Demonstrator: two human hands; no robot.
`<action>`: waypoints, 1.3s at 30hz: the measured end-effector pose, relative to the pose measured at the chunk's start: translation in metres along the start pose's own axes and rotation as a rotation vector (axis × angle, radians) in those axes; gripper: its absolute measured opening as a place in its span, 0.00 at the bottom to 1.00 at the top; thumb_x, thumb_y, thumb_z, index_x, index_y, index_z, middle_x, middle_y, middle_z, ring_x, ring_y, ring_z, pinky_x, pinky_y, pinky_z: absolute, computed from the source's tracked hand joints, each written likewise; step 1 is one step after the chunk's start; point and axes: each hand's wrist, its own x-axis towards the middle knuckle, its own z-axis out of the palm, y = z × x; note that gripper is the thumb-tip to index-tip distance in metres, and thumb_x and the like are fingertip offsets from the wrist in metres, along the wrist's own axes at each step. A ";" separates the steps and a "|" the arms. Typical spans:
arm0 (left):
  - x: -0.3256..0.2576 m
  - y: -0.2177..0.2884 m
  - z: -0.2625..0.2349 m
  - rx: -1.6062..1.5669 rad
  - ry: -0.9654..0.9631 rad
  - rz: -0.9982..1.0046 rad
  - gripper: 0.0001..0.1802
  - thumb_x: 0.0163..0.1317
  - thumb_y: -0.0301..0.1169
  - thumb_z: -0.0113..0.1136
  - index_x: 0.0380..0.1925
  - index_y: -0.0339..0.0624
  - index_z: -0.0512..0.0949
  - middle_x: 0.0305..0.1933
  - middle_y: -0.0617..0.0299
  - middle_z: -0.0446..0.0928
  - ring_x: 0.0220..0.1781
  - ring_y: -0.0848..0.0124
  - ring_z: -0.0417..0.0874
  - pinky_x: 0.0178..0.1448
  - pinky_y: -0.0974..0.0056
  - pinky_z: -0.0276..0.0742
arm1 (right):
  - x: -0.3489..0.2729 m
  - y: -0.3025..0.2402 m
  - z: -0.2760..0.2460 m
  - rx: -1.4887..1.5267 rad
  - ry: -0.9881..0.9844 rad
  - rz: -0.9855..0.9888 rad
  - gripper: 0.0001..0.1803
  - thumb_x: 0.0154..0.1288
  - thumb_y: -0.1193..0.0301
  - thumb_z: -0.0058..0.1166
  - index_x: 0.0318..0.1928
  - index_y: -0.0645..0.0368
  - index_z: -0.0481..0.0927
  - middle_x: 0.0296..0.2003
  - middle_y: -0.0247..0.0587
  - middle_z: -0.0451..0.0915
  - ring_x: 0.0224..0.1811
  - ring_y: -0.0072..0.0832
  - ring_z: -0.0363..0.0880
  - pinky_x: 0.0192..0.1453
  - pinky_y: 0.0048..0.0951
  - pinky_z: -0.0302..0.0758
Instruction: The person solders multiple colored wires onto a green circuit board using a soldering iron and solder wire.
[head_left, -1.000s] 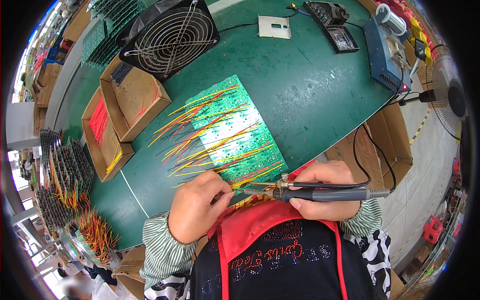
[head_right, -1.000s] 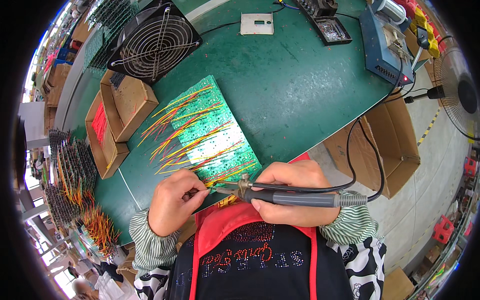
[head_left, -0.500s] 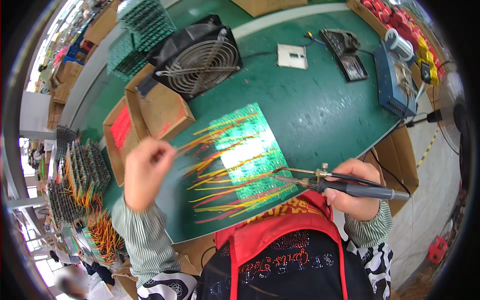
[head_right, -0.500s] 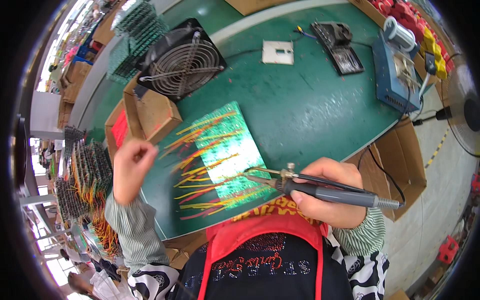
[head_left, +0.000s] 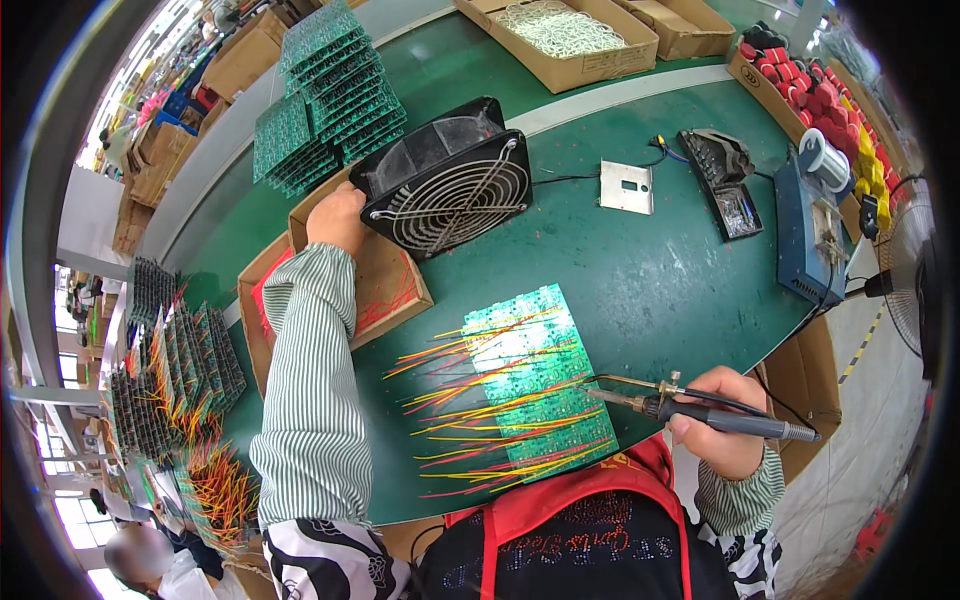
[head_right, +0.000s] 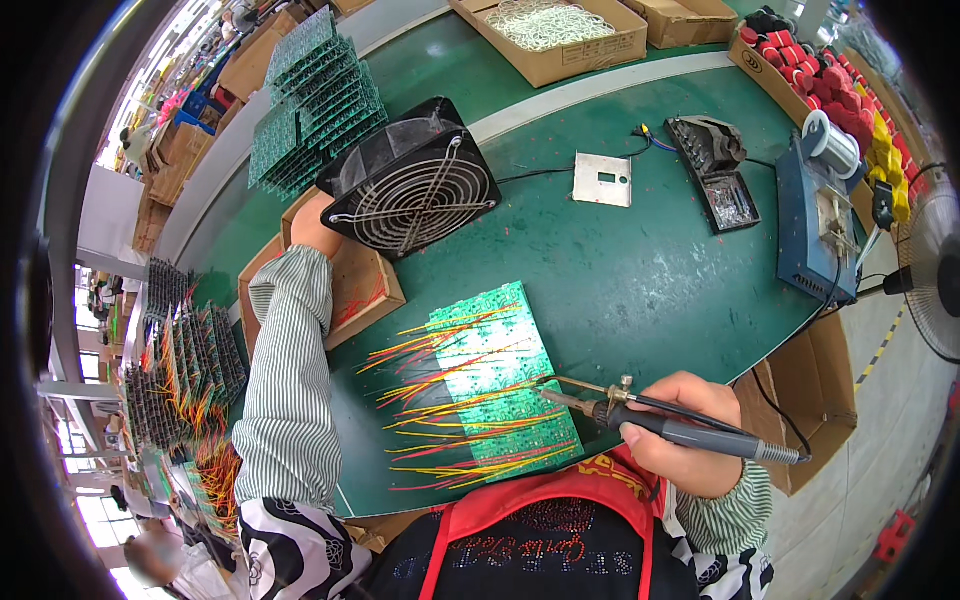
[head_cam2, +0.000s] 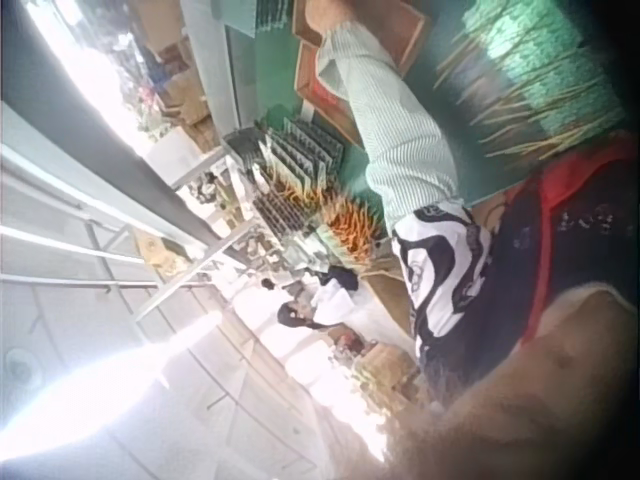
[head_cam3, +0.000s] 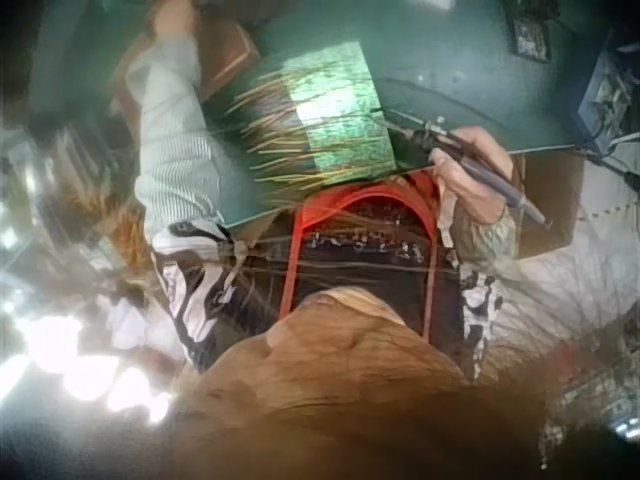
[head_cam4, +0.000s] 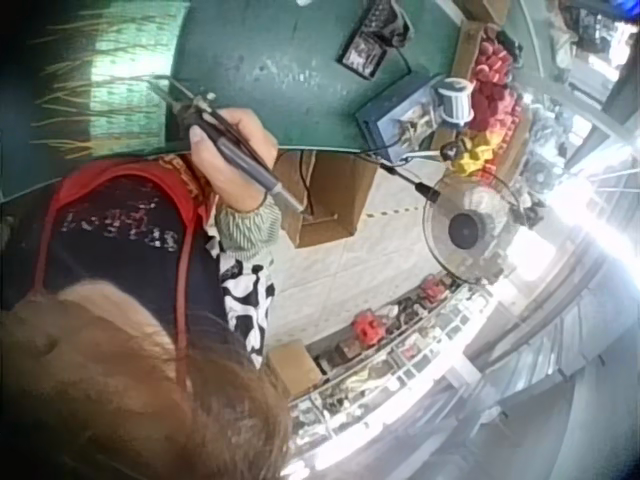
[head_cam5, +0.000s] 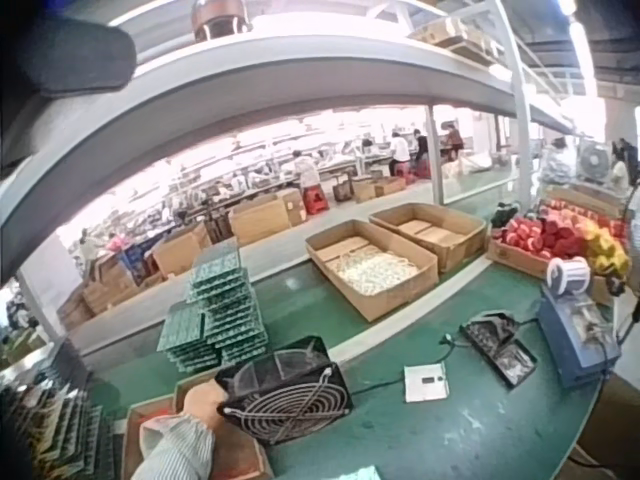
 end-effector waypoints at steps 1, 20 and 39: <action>0.001 -0.001 0.001 0.003 -0.001 0.031 0.07 0.47 0.19 0.56 0.28 0.38 0.76 0.37 0.50 0.75 0.42 0.53 0.79 0.45 0.53 0.76 | 0.002 0.001 0.000 -0.003 0.009 -0.002 0.10 0.47 0.73 0.63 0.30 0.64 0.77 0.22 0.36 0.80 0.22 0.19 0.78 0.27 0.20 0.73; -0.038 -0.002 -0.033 -0.279 0.027 -0.104 0.09 0.56 0.34 0.59 0.32 0.41 0.82 0.35 0.50 0.80 0.39 0.54 0.81 0.44 0.55 0.75 | 0.000 -0.001 0.002 -0.002 0.020 -0.009 0.10 0.47 0.74 0.63 0.30 0.64 0.77 0.21 0.35 0.79 0.21 0.17 0.76 0.26 0.20 0.71; -0.175 0.136 -0.140 -0.885 -0.298 0.056 0.03 0.56 0.25 0.61 0.29 0.38 0.77 0.27 0.61 0.75 0.29 0.68 0.78 0.33 0.66 0.73 | -0.030 -0.007 -0.001 -0.152 -0.075 -0.233 0.11 0.49 0.73 0.65 0.31 0.64 0.77 0.23 0.37 0.81 0.22 0.22 0.80 0.26 0.22 0.74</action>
